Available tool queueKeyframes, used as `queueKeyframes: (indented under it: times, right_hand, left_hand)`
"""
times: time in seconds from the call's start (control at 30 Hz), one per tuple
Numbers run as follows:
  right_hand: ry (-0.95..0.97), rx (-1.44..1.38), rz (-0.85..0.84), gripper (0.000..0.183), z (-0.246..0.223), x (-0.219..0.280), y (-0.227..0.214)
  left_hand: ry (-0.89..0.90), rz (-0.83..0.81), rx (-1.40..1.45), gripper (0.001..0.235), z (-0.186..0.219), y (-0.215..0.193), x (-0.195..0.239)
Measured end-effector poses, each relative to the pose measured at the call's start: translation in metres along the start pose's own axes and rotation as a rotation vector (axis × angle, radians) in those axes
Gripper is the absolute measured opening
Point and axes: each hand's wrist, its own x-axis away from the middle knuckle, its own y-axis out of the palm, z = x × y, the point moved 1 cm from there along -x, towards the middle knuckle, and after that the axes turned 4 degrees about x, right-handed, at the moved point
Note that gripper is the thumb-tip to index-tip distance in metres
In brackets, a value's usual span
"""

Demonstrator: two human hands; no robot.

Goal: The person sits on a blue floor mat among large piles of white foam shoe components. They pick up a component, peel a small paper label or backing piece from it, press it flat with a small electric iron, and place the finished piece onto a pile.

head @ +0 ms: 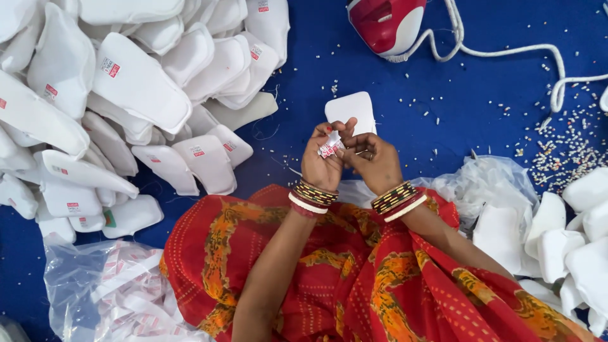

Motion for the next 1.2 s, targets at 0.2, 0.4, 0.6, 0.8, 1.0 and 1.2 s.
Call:
queueKeyframes:
  times: [0.2, 0.4, 0.6, 0.8, 1.0, 1.2]
  right_hand:
    - [0.034, 0.087, 0.016, 0.026, 0.002, 0.000, -0.004]
    - [0.158, 0.064, -0.015, 0.025, -0.030, -0.016, -0.040]
    - [-0.024, 0.432, -0.150, 0.023, -0.039, -0.067, -0.064]
    - [-0.391, 0.863, -0.115, 0.015, -0.038, -0.105, -0.043]
    - [-0.457, 0.944, -0.048, 0.012, -0.042, -0.108, -0.033]
    - [-0.357, 0.943, -0.019, 0.013, -0.044, -0.110, -0.028]
  left_hand:
    - [0.015, 0.035, -0.070, 0.016, -0.002, 0.005, 0.002]
    - [0.106, 0.025, -0.186, 0.017, -0.010, -0.020, -0.007]
    - [0.431, -0.003, -1.823, 0.026, -0.014, 0.020, 0.001]
    - [0.276, -0.120, -2.063, 0.022, -0.008, 0.007, -0.011]
    - [0.294, -0.174, -2.134, 0.058, -0.004, 0.009, -0.013]
    - [0.200, -0.119, -2.326, 0.075, -0.009, 0.006, -0.010]
